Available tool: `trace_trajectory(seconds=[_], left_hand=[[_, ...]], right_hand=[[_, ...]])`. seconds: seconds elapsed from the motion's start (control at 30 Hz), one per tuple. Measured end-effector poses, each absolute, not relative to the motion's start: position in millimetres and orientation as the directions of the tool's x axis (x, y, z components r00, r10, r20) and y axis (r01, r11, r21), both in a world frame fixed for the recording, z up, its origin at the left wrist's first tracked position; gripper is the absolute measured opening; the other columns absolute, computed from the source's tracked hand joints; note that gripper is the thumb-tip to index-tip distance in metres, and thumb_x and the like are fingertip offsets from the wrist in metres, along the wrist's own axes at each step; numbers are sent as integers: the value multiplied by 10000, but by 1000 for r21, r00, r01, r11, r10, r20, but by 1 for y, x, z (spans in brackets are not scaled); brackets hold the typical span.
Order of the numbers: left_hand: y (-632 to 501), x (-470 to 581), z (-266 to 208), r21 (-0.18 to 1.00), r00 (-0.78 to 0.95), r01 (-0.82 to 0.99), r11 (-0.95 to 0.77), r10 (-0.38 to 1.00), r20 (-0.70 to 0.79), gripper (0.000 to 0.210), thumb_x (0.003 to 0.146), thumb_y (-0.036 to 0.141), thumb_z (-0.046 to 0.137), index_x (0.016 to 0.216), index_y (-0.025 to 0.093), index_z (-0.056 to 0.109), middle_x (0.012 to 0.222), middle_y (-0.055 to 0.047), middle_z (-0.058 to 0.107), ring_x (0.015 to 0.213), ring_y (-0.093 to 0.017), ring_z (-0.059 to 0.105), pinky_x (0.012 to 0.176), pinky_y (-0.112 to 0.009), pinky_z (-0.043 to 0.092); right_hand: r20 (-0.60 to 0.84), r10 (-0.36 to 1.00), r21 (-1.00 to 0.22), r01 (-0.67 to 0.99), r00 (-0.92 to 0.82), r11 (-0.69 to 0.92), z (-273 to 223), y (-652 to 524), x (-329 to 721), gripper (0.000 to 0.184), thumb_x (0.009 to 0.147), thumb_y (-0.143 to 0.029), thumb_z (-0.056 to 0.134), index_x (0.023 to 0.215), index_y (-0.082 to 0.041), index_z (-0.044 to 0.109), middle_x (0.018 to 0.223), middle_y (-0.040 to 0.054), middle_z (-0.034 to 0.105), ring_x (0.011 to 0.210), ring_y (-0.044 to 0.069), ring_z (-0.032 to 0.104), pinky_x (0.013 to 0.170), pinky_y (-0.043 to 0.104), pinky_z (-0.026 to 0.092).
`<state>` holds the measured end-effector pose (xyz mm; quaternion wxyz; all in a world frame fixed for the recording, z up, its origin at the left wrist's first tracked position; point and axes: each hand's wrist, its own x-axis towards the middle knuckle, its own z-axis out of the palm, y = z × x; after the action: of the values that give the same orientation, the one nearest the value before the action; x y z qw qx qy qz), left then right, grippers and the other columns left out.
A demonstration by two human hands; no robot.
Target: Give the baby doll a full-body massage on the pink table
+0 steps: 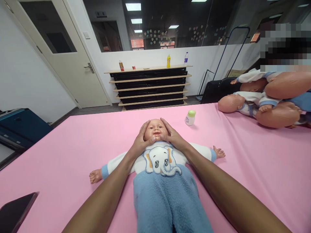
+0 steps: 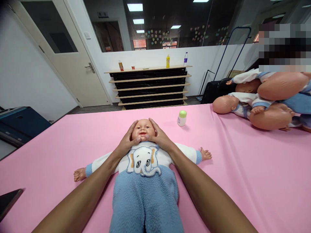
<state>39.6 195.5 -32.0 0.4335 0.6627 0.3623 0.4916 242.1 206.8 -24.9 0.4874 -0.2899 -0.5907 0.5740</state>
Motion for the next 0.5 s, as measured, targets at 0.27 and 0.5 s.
trace_trajectory(seconds=[0.27,0.5], left_hand=[[197,39,-33,934,221,61,-353,917,332,928,708,396,788,1495,287,308,1569,-71,277,1439,-316,268,1186,-452,232],[198,39,-34,937,214,45,-347,919,330,984,660,377,824,1494,260,315,1536,-96,341,1398,-328,345,1166,-467,274]], right_hand=[[280,898,-957,-30,-341,287,-24,202,244,1032,667,-399,824,1512,-344,235,1592,-4,209,1469,261,198,1205,451,157],[285,896,-957,-49,-340,285,-23,202,243,1079,619,-347,860,1511,-312,254,1569,32,276,1423,285,309,1177,449,256]])
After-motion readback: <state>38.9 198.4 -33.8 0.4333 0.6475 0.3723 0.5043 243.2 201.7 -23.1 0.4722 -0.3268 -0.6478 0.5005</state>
